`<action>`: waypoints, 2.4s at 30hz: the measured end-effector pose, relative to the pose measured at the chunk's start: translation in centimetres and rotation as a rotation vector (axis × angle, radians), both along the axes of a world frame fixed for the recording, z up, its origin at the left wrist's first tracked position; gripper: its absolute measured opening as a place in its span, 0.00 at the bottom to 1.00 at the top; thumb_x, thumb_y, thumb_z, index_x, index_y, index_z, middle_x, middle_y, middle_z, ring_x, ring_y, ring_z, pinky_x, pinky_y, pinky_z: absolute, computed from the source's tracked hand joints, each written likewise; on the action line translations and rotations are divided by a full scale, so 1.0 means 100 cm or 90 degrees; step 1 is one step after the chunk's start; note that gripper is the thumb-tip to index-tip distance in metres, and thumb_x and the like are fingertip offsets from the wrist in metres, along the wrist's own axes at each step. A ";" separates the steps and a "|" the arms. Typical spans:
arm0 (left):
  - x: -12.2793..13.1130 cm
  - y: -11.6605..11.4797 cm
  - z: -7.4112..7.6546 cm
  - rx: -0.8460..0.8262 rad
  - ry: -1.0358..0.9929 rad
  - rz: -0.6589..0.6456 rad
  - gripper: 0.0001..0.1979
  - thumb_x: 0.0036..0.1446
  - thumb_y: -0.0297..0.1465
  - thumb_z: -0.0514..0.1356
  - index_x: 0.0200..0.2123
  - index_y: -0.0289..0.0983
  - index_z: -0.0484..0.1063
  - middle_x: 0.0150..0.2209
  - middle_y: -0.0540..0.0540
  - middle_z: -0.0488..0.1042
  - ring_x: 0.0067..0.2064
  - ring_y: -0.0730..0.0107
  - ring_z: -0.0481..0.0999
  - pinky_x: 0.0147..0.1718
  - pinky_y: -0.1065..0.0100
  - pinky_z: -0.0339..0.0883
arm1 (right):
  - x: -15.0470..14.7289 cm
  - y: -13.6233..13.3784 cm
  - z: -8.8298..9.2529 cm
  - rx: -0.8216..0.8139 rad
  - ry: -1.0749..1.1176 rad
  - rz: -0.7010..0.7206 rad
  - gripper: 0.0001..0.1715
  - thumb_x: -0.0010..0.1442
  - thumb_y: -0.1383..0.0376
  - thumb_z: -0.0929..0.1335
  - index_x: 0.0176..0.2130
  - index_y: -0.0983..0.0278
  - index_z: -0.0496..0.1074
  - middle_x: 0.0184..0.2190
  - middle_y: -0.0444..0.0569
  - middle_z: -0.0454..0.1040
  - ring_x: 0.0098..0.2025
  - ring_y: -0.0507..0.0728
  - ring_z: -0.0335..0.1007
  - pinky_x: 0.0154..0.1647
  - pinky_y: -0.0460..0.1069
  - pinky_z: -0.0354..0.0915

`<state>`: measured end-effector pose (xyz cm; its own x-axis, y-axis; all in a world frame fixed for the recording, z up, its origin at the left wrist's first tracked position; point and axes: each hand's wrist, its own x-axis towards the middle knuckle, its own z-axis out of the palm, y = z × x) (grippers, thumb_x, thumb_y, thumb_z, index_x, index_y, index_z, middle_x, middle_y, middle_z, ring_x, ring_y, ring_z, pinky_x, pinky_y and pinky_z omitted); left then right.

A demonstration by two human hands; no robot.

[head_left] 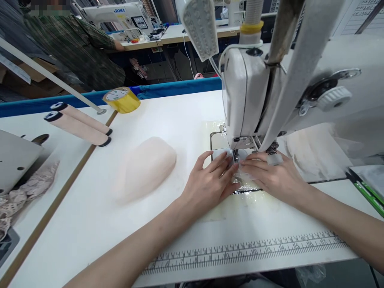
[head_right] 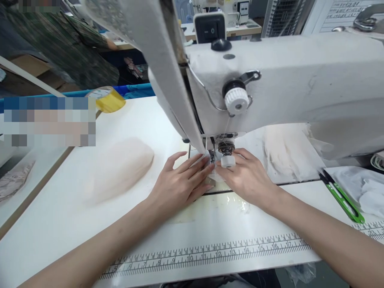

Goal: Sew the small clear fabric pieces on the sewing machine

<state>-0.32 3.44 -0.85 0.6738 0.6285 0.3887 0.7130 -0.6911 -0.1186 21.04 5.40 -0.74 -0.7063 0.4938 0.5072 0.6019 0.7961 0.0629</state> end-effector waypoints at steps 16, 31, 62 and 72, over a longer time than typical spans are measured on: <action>-0.001 -0.006 0.001 0.013 -0.035 -0.022 0.15 0.63 0.36 0.56 0.50 0.36 0.71 0.48 0.44 0.76 0.55 0.60 0.70 0.55 0.55 0.56 | 0.000 -0.001 -0.001 0.007 -0.003 0.024 0.15 0.60 0.77 0.61 0.37 0.65 0.75 0.41 0.47 0.77 0.41 0.57 0.72 0.47 0.54 0.64; -0.001 0.004 0.001 0.012 -0.033 -0.012 0.14 0.65 0.36 0.53 0.49 0.37 0.71 0.48 0.46 0.75 0.54 0.63 0.71 0.56 0.54 0.54 | 0.001 0.004 -0.005 0.045 -0.037 -0.006 0.15 0.60 0.75 0.62 0.41 0.65 0.75 0.36 0.50 0.78 0.41 0.58 0.72 0.48 0.55 0.63; -0.016 -0.003 0.019 0.120 -0.081 0.104 0.12 0.62 0.31 0.57 0.48 0.36 0.72 0.33 0.47 0.79 0.37 0.65 0.75 0.38 0.62 0.60 | 0.008 0.008 0.005 0.038 -0.037 -0.086 0.20 0.50 0.82 0.59 0.24 0.66 0.74 0.35 0.53 0.76 0.39 0.59 0.67 0.54 0.57 0.58; -0.012 0.000 0.010 0.084 0.023 0.218 0.12 0.62 0.27 0.53 0.48 0.33 0.70 0.48 0.39 0.74 0.48 0.54 0.73 0.47 0.50 0.59 | 0.004 -0.005 0.003 -0.038 -0.035 -0.003 0.31 0.47 0.82 0.59 0.45 0.65 0.76 0.38 0.48 0.77 0.42 0.59 0.68 0.61 0.60 0.51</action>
<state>-1.50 3.40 0.15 0.4479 0.7661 0.4609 0.8940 -0.3901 -0.2204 21.43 4.88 -0.46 -0.7304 0.5249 0.4370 0.6020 0.7970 0.0489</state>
